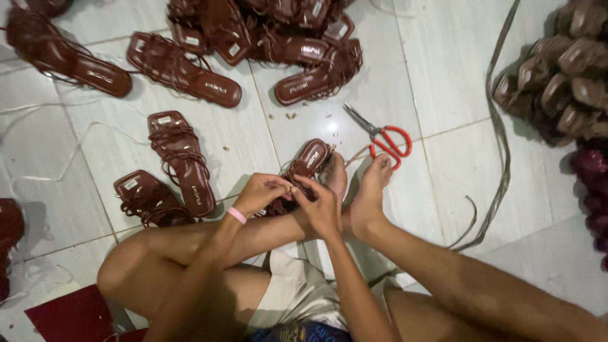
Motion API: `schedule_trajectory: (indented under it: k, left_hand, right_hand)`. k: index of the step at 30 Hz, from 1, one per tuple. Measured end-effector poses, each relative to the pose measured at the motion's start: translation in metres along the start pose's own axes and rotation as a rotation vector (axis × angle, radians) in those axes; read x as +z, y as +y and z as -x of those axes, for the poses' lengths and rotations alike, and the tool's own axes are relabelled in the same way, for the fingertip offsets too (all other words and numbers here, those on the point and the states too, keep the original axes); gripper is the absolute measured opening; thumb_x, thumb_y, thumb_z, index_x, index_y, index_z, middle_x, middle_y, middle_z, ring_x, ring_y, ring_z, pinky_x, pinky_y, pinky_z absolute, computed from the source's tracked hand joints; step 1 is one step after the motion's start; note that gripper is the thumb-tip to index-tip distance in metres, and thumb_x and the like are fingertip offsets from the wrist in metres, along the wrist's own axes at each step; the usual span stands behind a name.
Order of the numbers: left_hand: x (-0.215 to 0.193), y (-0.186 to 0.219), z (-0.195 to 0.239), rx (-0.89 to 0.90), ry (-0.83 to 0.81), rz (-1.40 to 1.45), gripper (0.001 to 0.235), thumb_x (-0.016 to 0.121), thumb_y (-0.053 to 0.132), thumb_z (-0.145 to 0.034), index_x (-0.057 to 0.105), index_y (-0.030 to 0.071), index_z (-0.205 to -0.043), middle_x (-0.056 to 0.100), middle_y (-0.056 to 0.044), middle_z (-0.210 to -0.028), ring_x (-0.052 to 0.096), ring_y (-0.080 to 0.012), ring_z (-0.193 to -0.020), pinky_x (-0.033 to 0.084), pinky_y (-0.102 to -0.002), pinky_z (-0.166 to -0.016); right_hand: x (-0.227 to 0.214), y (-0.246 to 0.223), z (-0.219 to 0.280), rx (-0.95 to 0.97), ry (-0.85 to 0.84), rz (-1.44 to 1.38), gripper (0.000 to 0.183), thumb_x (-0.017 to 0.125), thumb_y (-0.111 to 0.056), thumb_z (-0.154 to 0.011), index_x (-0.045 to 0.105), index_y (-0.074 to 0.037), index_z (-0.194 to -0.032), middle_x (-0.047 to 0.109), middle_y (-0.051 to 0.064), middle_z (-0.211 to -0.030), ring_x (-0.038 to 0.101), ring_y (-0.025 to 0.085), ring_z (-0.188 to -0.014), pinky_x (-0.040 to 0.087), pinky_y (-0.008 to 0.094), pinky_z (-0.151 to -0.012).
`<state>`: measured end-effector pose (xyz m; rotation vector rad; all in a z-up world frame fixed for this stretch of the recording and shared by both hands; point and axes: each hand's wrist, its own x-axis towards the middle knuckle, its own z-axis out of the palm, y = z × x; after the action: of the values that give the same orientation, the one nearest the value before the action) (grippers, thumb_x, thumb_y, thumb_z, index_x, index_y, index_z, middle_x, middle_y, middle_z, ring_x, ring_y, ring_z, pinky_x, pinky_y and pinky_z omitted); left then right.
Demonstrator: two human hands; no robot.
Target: The person sits on the floor and attaches small gold-colored metal hardware pieces to the straps of brown sandals. They pick up the hardware, align it with the strap, and press it into place by hand.
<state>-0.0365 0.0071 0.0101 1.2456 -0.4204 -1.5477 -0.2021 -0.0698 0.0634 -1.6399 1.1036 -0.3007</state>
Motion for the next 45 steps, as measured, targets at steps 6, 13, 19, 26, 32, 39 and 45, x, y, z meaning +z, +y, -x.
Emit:
schedule_trajectory:
  k: [6, 13, 19, 26, 32, 39, 45]
  left_hand:
    - [0.024, -0.014, 0.014, 0.178, 0.197, -0.036, 0.017, 0.073, 0.007, -0.091, 0.072, 0.0, -0.106, 0.076, -0.005, -0.104, 0.071, -0.0121, -0.099, 0.056, -0.026, -0.09]
    - [0.043, -0.023, 0.011, 0.306, 0.496, -0.046, 0.016, 0.076, 0.01, -0.091, 0.075, -0.001, -0.102, 0.077, -0.008, -0.097, 0.07, -0.0151, -0.091, 0.056, -0.03, -0.083]
    - [0.058, -0.009, 0.021, 0.463, 0.685, -0.291, 0.015, 0.075, 0.01, -0.088, 0.076, 0.0, -0.099, 0.076, -0.011, -0.097, 0.073, -0.02, -0.091, 0.057, -0.031, -0.083]
    - [0.064, 0.013, 0.028, 0.533, 0.719, -0.465, 0.013, 0.077, 0.009, -0.082, 0.075, 0.001, -0.092, 0.076, -0.013, -0.093, 0.072, -0.0277, -0.088, 0.055, -0.037, -0.081]
    - [0.063, 0.016, 0.027, 0.546, 0.714, -0.534, 0.012, 0.078, 0.012, -0.083, 0.076, 0.004, -0.091, 0.076, -0.011, -0.093, 0.072, -0.029, -0.09, 0.055, -0.039, -0.083]
    - [0.066, 0.009, 0.023, 0.57, 0.75, -0.646, 0.011, 0.076, 0.012, -0.083, 0.077, 0.005, -0.093, 0.076, -0.009, -0.095, 0.072, -0.0308, -0.091, 0.055, -0.04, -0.083]
    - [0.067, 0.003, 0.02, 0.542, 0.736, -0.563, 0.012, 0.076, 0.01, -0.085, 0.076, 0.003, -0.095, 0.076, -0.011, -0.097, 0.075, -0.0292, -0.088, 0.059, -0.037, -0.078]
  right_hand:
    - [0.012, 0.024, -0.011, 0.124, 0.014, -0.391, 0.035, 0.074, -0.01, -0.092, 0.069, 0.0, -0.125, 0.077, 0.01, -0.11, 0.071, 0.013, -0.099, 0.056, 0.025, -0.085]
    - [0.017, 0.033, -0.019, 0.429, -0.019, -0.517, 0.032, 0.067, -0.023, -0.098, 0.076, -0.007, -0.124, 0.074, -0.001, -0.106, 0.064, 0.005, -0.087, 0.043, 0.02, -0.063]
    - [0.001, 0.022, -0.042, 0.43, -0.133, -0.369, 0.034, 0.078, -0.022, -0.089, 0.078, -0.003, -0.118, 0.076, 0.007, -0.103, 0.069, 0.014, -0.087, 0.052, 0.022, -0.068]
    - [-0.016, 0.014, -0.055, 0.546, -0.256, -0.309, 0.036, 0.074, -0.024, -0.089, 0.074, -0.007, -0.12, 0.075, 0.005, -0.103, 0.071, 0.012, -0.086, 0.059, 0.029, -0.064]
    - [-0.016, 0.024, -0.06, 0.532, -0.267, -0.322, 0.035, 0.073, -0.022, -0.09, 0.074, -0.005, -0.121, 0.075, 0.006, -0.103, 0.071, 0.016, -0.086, 0.06, 0.03, -0.066]
    - [-0.016, 0.04, -0.056, 0.427, -0.174, -0.282, 0.035, 0.072, -0.023, -0.09, 0.076, -0.004, -0.118, 0.076, 0.003, -0.101, 0.072, 0.009, -0.084, 0.06, 0.024, -0.063]
    - [-0.015, 0.055, -0.058, 0.386, -0.121, -0.2, 0.031, 0.074, -0.021, -0.089, 0.079, -0.005, -0.114, 0.075, 0.001, -0.099, 0.066, 0.007, -0.077, 0.05, 0.019, -0.053]
